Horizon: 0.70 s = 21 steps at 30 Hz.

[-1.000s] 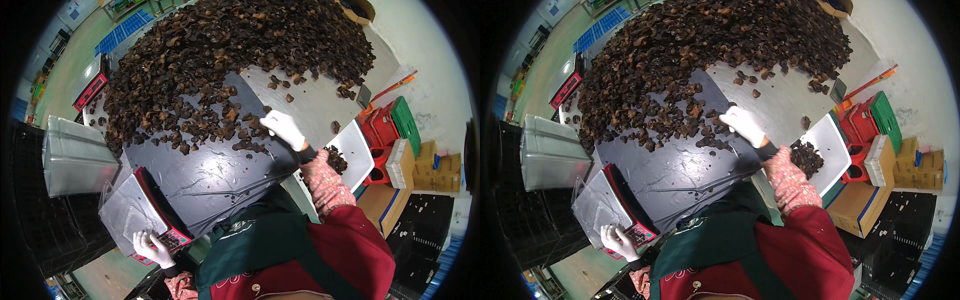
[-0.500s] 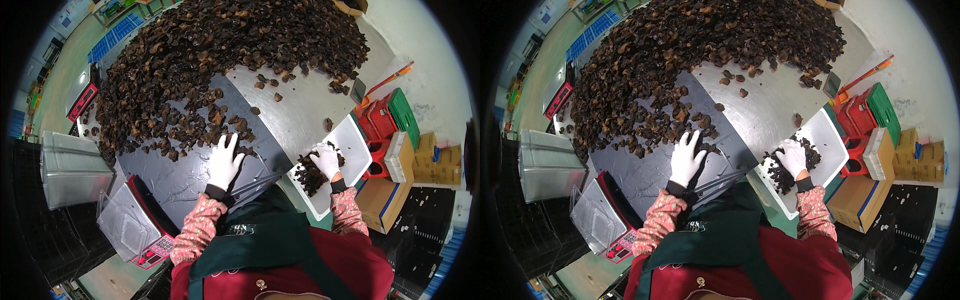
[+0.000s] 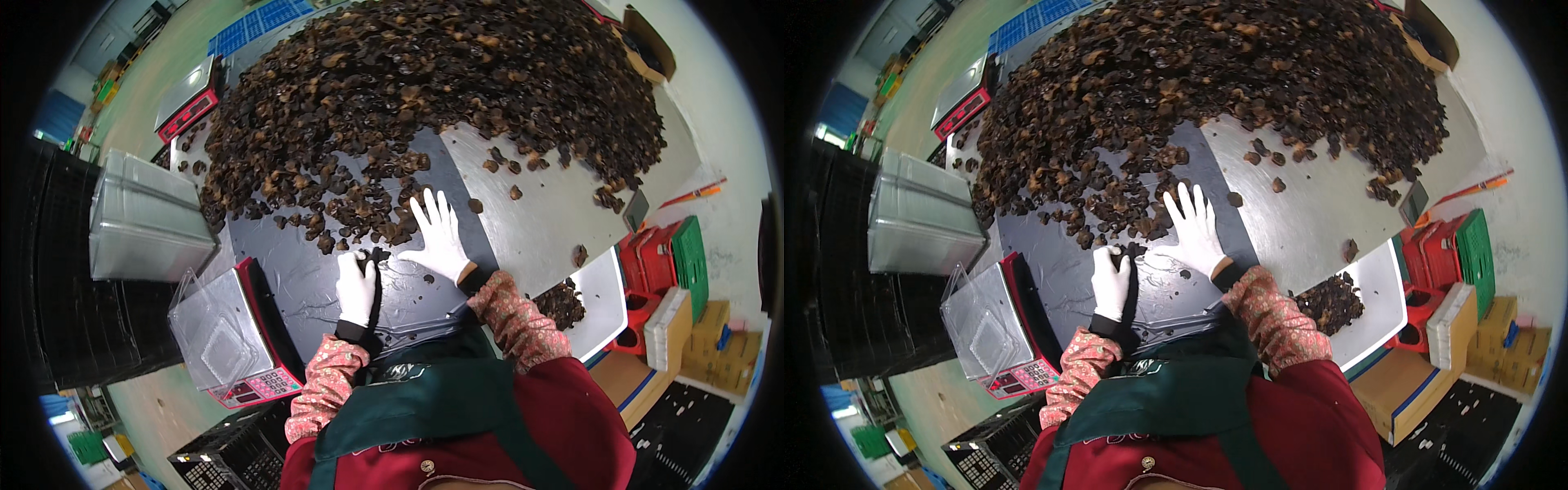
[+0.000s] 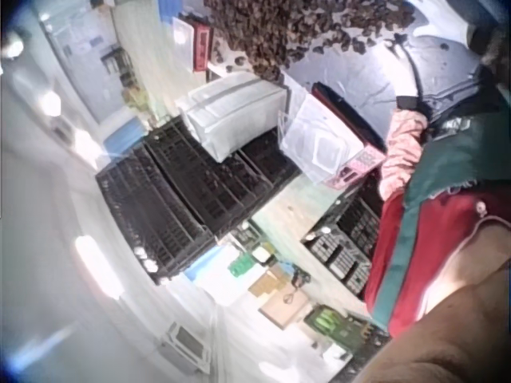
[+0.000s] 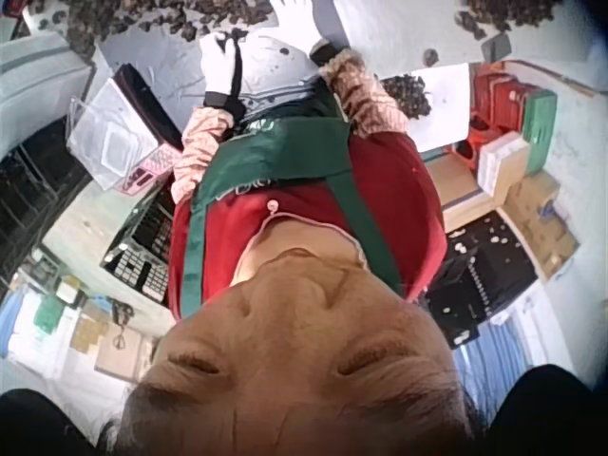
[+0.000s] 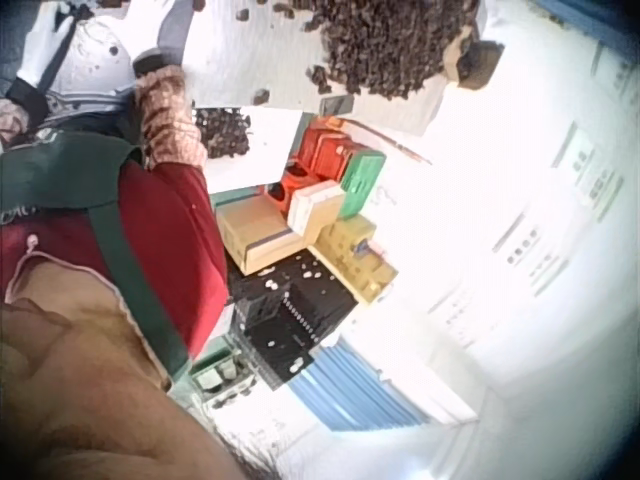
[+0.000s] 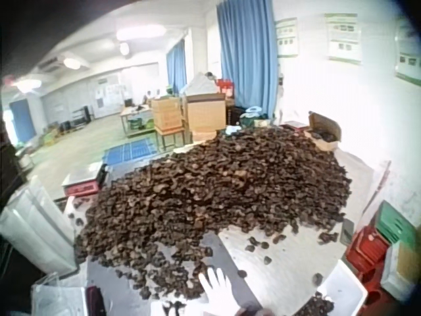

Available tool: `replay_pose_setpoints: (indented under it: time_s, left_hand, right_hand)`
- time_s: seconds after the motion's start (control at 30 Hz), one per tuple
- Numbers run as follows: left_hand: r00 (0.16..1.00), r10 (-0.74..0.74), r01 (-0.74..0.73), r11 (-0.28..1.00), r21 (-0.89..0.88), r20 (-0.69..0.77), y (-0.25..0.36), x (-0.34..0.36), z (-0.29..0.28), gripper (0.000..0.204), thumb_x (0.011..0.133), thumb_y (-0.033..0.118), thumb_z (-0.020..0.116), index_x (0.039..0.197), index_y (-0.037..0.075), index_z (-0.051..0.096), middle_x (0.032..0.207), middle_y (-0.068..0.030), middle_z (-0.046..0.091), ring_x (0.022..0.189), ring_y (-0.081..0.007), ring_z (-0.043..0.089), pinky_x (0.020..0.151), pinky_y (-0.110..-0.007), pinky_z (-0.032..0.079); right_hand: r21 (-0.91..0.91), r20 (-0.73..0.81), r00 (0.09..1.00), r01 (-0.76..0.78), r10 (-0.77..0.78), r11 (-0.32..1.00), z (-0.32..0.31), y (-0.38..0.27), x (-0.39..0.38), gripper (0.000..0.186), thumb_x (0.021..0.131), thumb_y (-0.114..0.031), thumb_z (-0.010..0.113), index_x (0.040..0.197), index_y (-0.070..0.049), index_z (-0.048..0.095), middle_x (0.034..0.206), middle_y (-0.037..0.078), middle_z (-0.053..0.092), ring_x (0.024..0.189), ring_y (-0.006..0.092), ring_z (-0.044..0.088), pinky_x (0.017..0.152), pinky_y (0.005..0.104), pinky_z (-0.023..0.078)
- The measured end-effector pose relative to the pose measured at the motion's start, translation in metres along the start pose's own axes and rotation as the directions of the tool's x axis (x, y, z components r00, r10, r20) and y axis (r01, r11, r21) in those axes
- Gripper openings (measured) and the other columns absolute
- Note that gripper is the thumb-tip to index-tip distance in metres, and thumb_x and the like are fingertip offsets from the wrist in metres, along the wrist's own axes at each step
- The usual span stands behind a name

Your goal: The person sorts through a large pile of dried food items on a table, places portions onto a digital scale to measure them, and then puts the weighed portions into plastic containers.

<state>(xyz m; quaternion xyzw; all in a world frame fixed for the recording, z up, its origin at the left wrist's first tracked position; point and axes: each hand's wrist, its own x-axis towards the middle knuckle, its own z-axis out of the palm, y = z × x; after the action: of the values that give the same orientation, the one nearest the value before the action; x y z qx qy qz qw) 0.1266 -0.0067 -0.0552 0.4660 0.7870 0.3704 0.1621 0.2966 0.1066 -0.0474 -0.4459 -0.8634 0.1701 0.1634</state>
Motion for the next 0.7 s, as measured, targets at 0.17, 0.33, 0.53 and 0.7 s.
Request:
replay_pose_setpoints:
  time_s: [0.17,0.33,0.53,0.7]
  left_hand:
    - [0.999,-0.002,0.005,0.998,0.065,-0.044,-0.016,0.013,-0.012,0.062,0.084,0.012,0.067,0.142,0.016,0.044,0.117,-0.0158,0.058,0.094,-0.0378,0.065,0.081,-0.044,0.054]
    - [1.0,-0.017,0.017,0.998,0.052,0.013,-0.023,0.02,-0.001,0.035,0.084,0.013,0.067,0.118,0.014,0.062,0.111,-0.0108,0.06,0.097,-0.0318,0.066,0.082,-0.04,0.054]
    - [0.997,-0.062,0.045,0.951,-0.306,-0.047,-0.036,0.003,-0.029,0.028,0.087,0.01,0.065,0.115,0.008,0.061,0.1,-0.0028,0.063,0.077,-0.01,0.058,0.059,-0.024,0.049]
    - [0.957,-0.268,0.149,0.781,-0.606,-0.111,-0.006,-0.015,-0.14,0.032,0.09,0.003,0.062,0.123,0.005,0.06,0.103,-0.0021,0.06,0.088,-0.0098,0.057,0.077,-0.023,0.049]
  right_hand:
    - [-0.167,0.192,0.972,0.168,-0.135,0.971,0.003,-0.02,0.047,0.105,0.064,-0.061,0.079,0.152,-0.026,0.033,0.157,0.022,0.023,0.143,0.0513,0.016,0.104,0.0687,0.031]
    - [-0.152,0.107,0.953,0.297,-0.283,0.943,0.022,-0.021,0.056,0.059,0.077,-0.047,0.075,0.129,-0.024,0.061,0.136,0.011,0.052,0.126,0.0357,0.044,0.094,0.0509,0.046]
    - [0.482,-0.2,0.979,0.134,-0.04,0.866,0.018,-0.005,0.059,0.023,0.082,-0.023,0.072,0.101,-0.01,0.072,0.099,0.01,0.063,0.098,0.0244,0.06,0.086,0.0328,0.048]
    - [0.901,0.308,0.922,-0.361,0.234,0.239,-0.022,-0.004,0.055,0.02,0.091,-0.023,0.068,0.099,-0.005,0.067,0.094,-0.002,0.063,0.078,0.0094,0.061,0.066,0.0244,0.047]
